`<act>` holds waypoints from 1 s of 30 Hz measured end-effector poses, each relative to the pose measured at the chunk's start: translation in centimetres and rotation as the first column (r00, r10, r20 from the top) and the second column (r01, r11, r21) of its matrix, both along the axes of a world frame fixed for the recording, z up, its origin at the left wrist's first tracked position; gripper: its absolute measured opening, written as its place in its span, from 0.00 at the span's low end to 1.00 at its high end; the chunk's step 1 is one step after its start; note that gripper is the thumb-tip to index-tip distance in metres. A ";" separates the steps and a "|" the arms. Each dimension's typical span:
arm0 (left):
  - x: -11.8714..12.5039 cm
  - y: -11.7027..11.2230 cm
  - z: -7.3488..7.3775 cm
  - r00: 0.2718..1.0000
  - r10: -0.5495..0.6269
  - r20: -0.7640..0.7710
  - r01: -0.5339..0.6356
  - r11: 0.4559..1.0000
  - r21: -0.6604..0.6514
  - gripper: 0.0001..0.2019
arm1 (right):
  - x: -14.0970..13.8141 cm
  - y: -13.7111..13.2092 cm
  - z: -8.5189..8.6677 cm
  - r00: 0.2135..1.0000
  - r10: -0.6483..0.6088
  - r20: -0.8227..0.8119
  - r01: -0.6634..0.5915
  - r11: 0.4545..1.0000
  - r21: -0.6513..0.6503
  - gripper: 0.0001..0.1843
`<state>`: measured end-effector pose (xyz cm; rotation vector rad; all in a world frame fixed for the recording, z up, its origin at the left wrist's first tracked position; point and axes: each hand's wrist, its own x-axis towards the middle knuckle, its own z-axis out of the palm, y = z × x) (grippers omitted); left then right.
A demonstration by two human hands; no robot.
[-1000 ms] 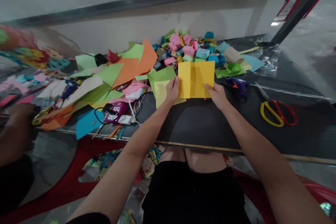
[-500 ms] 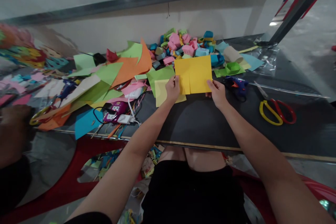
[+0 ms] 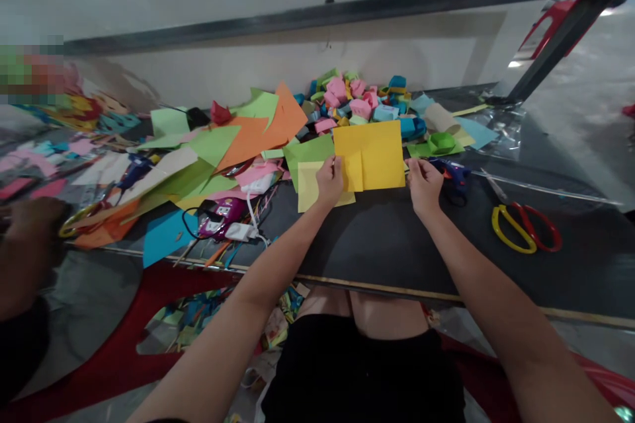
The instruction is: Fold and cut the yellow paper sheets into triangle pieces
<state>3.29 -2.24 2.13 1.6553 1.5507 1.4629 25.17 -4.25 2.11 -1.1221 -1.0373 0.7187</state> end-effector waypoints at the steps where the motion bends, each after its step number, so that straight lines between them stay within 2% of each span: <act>1: 0.0 0.0 0.0 1.000 0.007 0.002 -0.007 1.000 -0.002 0.23 | 0.0 0.0 0.0 1.000 -0.008 -0.006 0.008 1.000 0.003 0.27; 6: 0.0 0.2 0.0 1.000 0.006 0.030 -0.006 1.000 0.009 0.22 | -0.1 -0.1 0.3 1.000 -0.016 -0.026 0.017 1.000 0.012 0.29; 11: 0.2 0.1 0.0 1.000 -0.015 0.023 0.015 1.000 0.027 0.22 | -0.1 -0.4 0.6 0.999 -0.036 0.028 0.035 0.999 0.040 0.40; 14: 0.2 0.1 0.1 1.000 -0.015 0.026 0.015 1.000 0.018 0.23 | 0.1 -0.4 0.3 0.998 0.005 0.055 -0.008 0.999 0.047 0.43; 21: 0.1 0.3 0.0 1.000 -0.006 0.026 0.007 1.000 -0.001 0.27 | 0.3 -0.3 -0.5 0.996 0.067 0.063 -0.069 0.997 0.029 0.38; 30: 0.0 0.2 -0.1 0.999 -0.031 -0.010 0.031 0.999 0.020 0.29 | -0.1 -0.8 0.3 0.991 0.090 0.097 -0.090 0.996 -0.002 0.38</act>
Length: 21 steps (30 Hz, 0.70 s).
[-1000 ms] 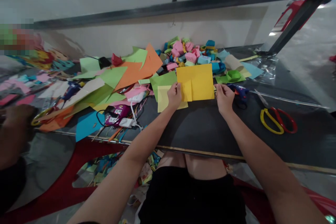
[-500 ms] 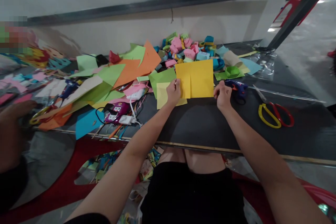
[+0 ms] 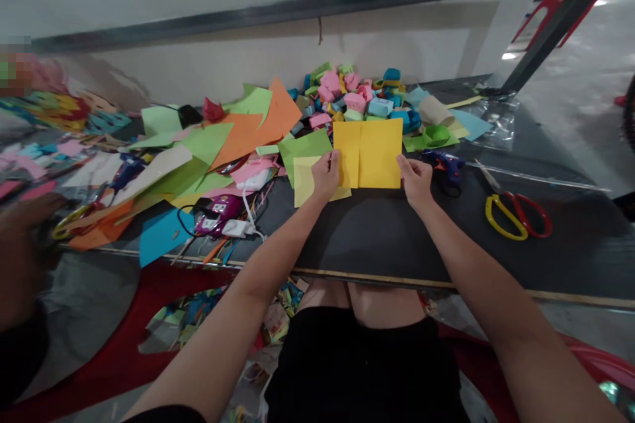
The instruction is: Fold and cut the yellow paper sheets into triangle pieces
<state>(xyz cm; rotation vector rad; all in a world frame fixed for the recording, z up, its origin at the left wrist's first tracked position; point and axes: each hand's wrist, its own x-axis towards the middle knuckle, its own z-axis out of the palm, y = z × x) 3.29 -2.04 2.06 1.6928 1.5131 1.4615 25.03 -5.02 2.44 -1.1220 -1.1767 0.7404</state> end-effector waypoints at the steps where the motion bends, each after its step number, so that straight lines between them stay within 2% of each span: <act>1: 0.0 0.0 0.0 1.000 -0.001 -0.001 0.001 1.000 0.001 0.28 | 0.0 0.0 0.0 1.000 -0.001 -0.005 0.001 1.000 -0.004 0.39; 7: -0.1 0.7 -0.3 0.999 -0.011 0.037 0.012 1.000 -0.024 0.25 | 0.1 0.2 -0.6 1.000 0.023 0.004 -0.023 1.000 -0.022 0.36; 13: -0.1 1.1 -0.7 0.992 -0.123 -0.023 0.121 0.991 -0.063 0.25 | 0.6 0.5 -1.5 0.999 0.022 -0.050 -0.021 1.000 0.010 0.30; 17: -0.1 0.9 -0.7 0.986 -0.155 -0.054 0.153 0.987 -0.041 0.25 | 0.6 0.4 -1.3 0.994 0.071 -0.089 -0.074 0.996 -0.040 0.26; 21: 0.0 0.8 -0.7 0.987 -0.155 -0.045 0.153 0.988 -0.032 0.25 | 0.4 0.2 -0.9 0.993 0.069 -0.097 -0.075 0.996 -0.054 0.27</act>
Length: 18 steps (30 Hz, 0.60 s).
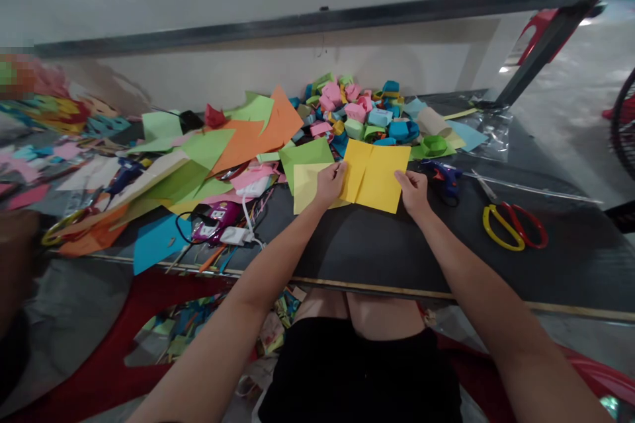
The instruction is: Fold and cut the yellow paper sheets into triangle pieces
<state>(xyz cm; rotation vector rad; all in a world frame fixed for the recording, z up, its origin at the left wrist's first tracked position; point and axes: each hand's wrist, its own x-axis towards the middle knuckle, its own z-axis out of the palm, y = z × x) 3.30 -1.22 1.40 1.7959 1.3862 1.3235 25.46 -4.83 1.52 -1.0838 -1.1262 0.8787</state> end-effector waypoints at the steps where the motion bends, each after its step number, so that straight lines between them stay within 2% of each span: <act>1: 0.0 0.0 0.0 1.000 0.002 0.002 -0.002 1.000 -0.003 0.25 | 0.0 0.0 0.0 1.000 -0.002 -0.005 0.002 1.000 0.000 0.27; 10: 0.1 -0.5 0.9 1.000 0.004 -0.018 -0.006 0.996 -0.084 0.23 | 0.4 0.5 -1.2 1.000 0.004 0.022 -0.004 1.000 0.007 0.30; 18: 0.0 -0.4 0.4 1.000 -0.010 0.024 0.011 0.999 -0.043 0.23 | 0.4 -0.1 -0.2 0.980 -0.051 0.193 0.031 0.994 0.105 0.27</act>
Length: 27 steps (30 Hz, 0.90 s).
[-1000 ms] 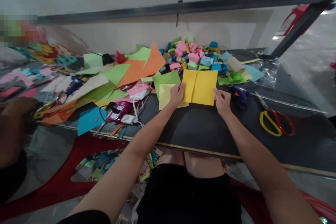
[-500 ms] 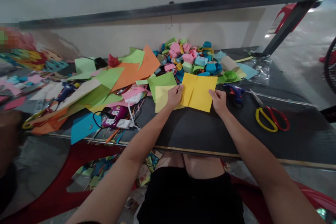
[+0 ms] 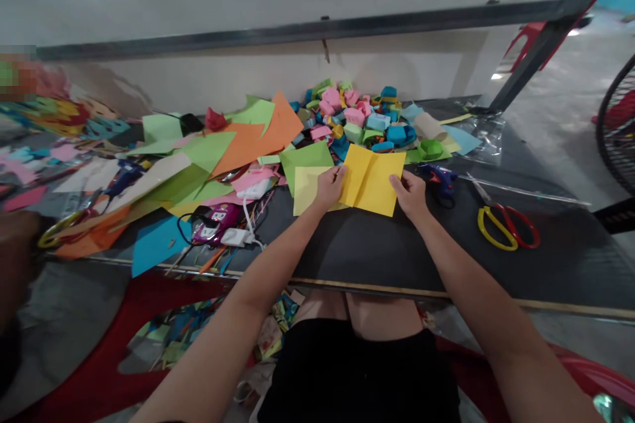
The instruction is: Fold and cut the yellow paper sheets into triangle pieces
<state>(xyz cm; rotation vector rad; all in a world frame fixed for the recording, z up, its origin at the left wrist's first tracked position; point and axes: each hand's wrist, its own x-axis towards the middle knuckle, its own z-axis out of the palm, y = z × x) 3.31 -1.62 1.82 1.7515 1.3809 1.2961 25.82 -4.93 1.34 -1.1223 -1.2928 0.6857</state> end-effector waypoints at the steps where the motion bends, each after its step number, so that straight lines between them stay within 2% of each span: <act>1: 0.0 0.0 0.0 1.000 0.005 -0.003 -0.005 1.000 0.002 0.22 | 0.0 -0.1 0.1 1.000 0.006 0.006 -0.006 1.000 0.002 0.27; 7: -0.2 -0.1 0.3 0.998 0.060 -0.010 -0.060 0.998 0.006 0.19 | 0.0 -0.2 0.3 0.999 0.047 0.027 -0.047 0.999 -0.001 0.28; 12: -0.9 0.2 0.5 0.992 0.126 0.025 -0.126 0.992 -0.010 0.16 | 0.0 0.0 -0.1 0.986 0.066 0.151 -0.060 0.997 -0.046 0.32; 19: -1.0 0.6 -0.1 0.988 0.150 0.020 -0.151 0.988 0.036 0.20 | 0.0 0.5 -0.5 0.955 0.000 0.295 0.016 0.999 -0.051 0.28; 27: -0.7 0.2 0.3 0.985 0.158 0.062 -0.161 0.986 0.041 0.25 | -0.1 0.5 -0.4 0.941 -0.044 0.337 0.059 0.998 -0.036 0.25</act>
